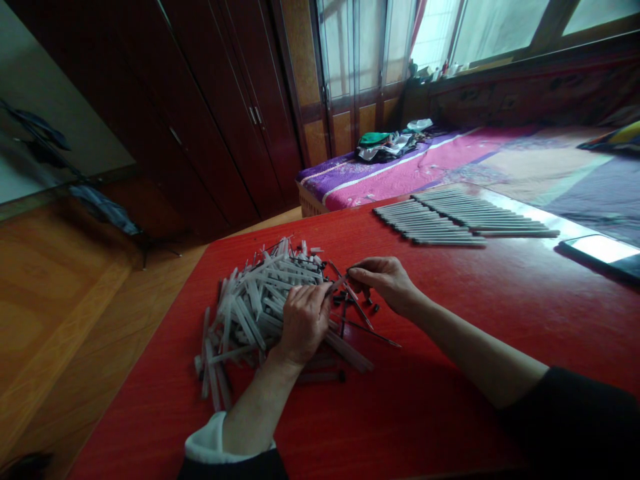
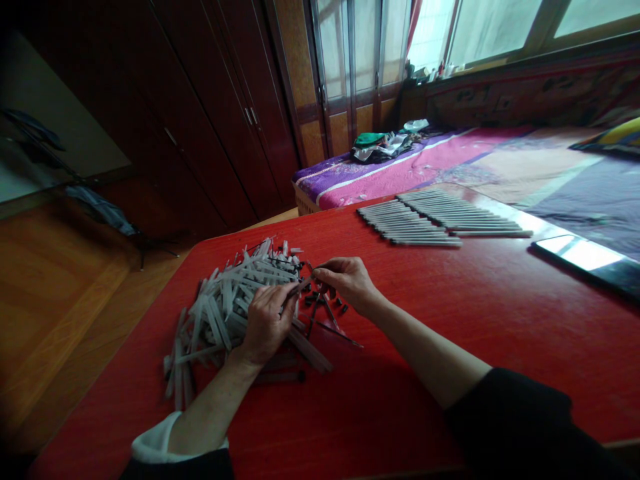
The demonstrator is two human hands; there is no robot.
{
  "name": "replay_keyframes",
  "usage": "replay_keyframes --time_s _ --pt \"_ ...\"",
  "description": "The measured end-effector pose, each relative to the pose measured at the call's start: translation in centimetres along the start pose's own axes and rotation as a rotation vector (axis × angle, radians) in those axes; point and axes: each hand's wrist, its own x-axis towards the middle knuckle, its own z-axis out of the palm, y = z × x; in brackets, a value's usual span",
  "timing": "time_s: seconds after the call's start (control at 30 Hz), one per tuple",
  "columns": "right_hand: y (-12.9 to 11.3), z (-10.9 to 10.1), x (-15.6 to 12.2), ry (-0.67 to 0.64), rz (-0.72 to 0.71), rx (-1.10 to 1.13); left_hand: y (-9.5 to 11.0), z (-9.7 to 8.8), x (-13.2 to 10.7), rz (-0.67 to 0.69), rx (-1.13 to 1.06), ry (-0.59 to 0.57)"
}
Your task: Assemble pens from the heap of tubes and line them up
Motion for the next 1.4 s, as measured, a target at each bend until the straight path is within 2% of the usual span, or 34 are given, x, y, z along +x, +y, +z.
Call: replay_keyframes --time_s 0.13,0.27,0.33,0.47,0.53,0.67,0.77,0.87,0.97,1.07,1.13,1.2,1.3,1.4 --pt "-0.4 0.0 -0.3 0.002 -0.006 -0.003 0.1 -0.1 0.0 -0.001 -0.002 0.015" --pt "-0.5 -0.4 1.8 0.047 -0.057 -0.095 0.2 -0.2 0.0 -0.139 -0.09 0.159" --pt "-0.3 -0.3 4.3 0.037 -0.081 -0.291 0.2 -0.2 0.0 -0.24 -0.143 0.24" --pt "0.5 1.8 10.1 -0.051 -0.156 -1.003 -0.1 -0.1 -0.2 -0.372 -0.282 0.304" --pt "1.0 3.3 12.4 -0.082 -0.154 -1.129 -0.3 0.1 -0.2 -0.413 -0.335 0.318" --pt "2.0 5.8 15.0 -0.155 -0.138 -1.225 -0.3 0.4 -0.3 -0.463 -0.433 0.32" --pt "2.5 6.5 15.8 -0.201 -0.12 -1.271 -0.2 0.4 -0.2 -0.477 -0.525 0.358" --pt "2.3 6.1 15.7 -0.208 -0.116 -1.28 0.1 0.1 0.1 -0.476 -0.632 0.402" --pt "1.3 4.4 14.3 -0.159 -0.11 -1.278 0.4 -0.5 0.4 -0.48 -0.744 0.424" --pt "-0.2 1.9 11.2 -0.067 -0.142 -1.155 0.5 -1.0 0.8 -0.502 -0.806 0.419" --pt "-0.9 0.4 8.2 -0.003 -0.163 -0.777 0.5 -1.1 0.9 -0.519 -0.852 0.424" --pt "-1.2 -0.5 5.3 0.048 -0.049 -0.424 0.3 -1.1 1.1 -0.553 -0.934 0.435" --pt "-0.8 -0.4 2.1 0.099 0.116 -0.004 0.1 -0.8 1.2 -0.635 -1.073 0.454" --pt "0.0 0.8 1.0 0.06 0.186 0.23 -0.2 -0.6 1.3 -0.695 -1.21 0.498"
